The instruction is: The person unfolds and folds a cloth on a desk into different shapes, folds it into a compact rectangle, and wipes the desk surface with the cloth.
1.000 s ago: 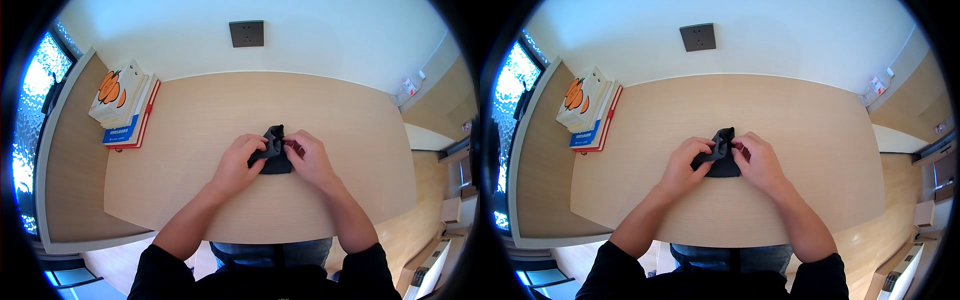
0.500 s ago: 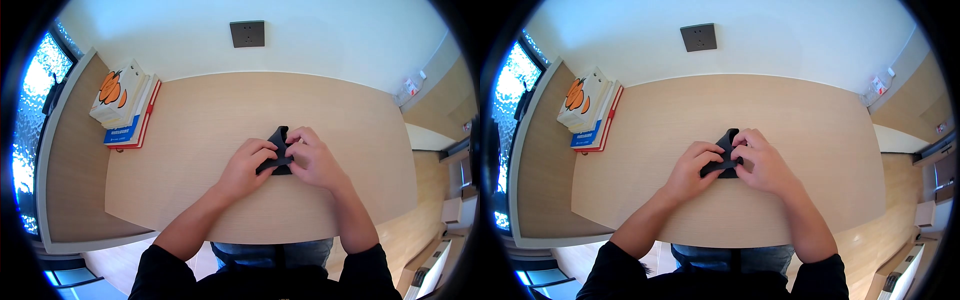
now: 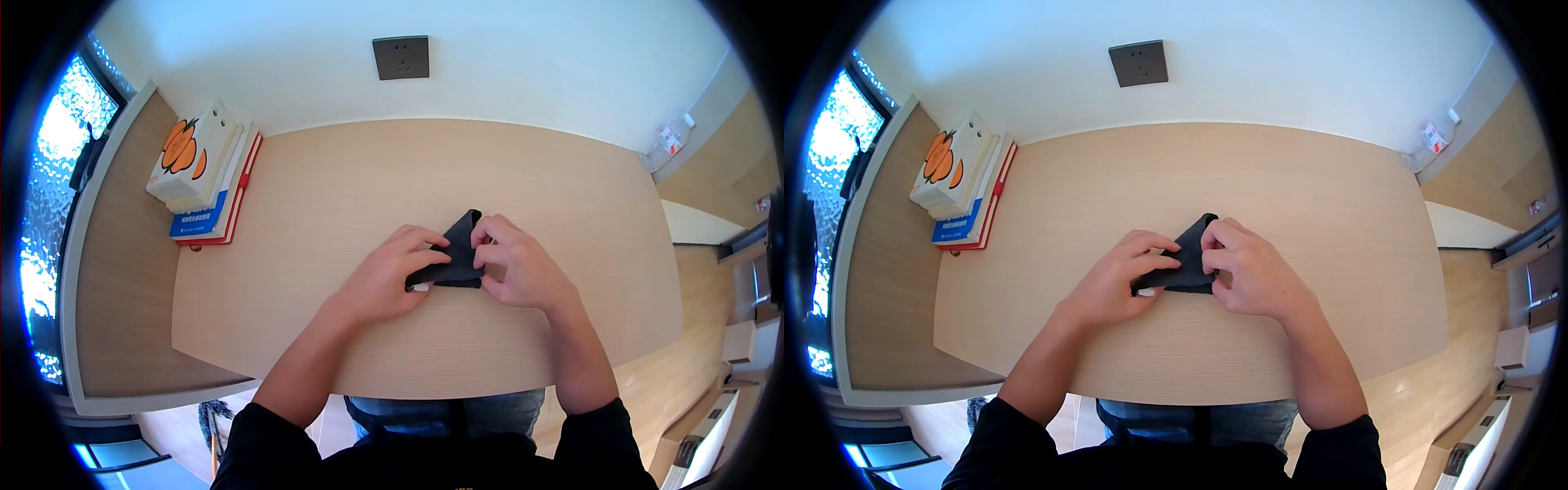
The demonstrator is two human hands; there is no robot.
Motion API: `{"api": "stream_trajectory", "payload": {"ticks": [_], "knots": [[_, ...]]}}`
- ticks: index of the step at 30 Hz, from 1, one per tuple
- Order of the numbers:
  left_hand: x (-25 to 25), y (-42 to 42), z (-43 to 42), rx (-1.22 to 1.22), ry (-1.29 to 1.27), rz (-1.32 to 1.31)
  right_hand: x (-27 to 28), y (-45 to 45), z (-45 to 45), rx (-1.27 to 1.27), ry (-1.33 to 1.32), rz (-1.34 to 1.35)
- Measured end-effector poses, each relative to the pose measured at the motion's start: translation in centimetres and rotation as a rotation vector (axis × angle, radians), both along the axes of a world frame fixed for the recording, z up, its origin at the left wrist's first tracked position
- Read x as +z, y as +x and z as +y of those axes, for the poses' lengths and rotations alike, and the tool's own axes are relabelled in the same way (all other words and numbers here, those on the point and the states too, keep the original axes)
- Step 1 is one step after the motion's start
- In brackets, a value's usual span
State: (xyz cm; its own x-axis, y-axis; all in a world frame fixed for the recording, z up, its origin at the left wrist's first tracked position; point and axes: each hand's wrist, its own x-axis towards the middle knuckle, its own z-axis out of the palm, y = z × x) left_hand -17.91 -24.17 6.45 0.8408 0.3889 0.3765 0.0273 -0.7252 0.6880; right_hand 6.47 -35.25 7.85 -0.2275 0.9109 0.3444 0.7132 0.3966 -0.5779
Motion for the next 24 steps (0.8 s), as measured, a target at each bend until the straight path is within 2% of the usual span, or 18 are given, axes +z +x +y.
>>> {"api": "stream_trajectory", "payload": {"ticks": [3, 8, 11, 14, 17, 21, 24], "knots": [[0.4, -0.6, 0.3, 0.037, -0.122, 0.070, -0.2, 0.5, 0.0, -0.003, -0.048, -0.045], [0.2, -1.0, 0.9, 0.012, -0.137, 0.161, -0.6, 0.7, 0.1, 0.040, -0.033, -0.105], [1.0, -1.1, 0.9, -0.004, -0.074, 0.133, -0.6, 1.0, -0.2, -0.015, -0.069, 0.058], [1.1, -0.5, 0.3, 0.073, 0.035, 0.049, -1.2, 2.2, 0.6, -0.320, -0.054, 0.155], [-0.4, 0.7, -1.4, 0.148, 0.184, -0.009, -1.1, 2.2, 1.0, -0.457, 0.073, 0.256], [-1.2, 1.9, -3.2, 0.221, 0.220, -0.029, -2.1, -0.5, 1.4, -0.530, 0.083, 0.130], [-1.4, 1.7, -2.8, 0.166, 0.209, -0.020, -3.2, -1.5, 1.7, -0.533, 0.126, 0.077]]}}
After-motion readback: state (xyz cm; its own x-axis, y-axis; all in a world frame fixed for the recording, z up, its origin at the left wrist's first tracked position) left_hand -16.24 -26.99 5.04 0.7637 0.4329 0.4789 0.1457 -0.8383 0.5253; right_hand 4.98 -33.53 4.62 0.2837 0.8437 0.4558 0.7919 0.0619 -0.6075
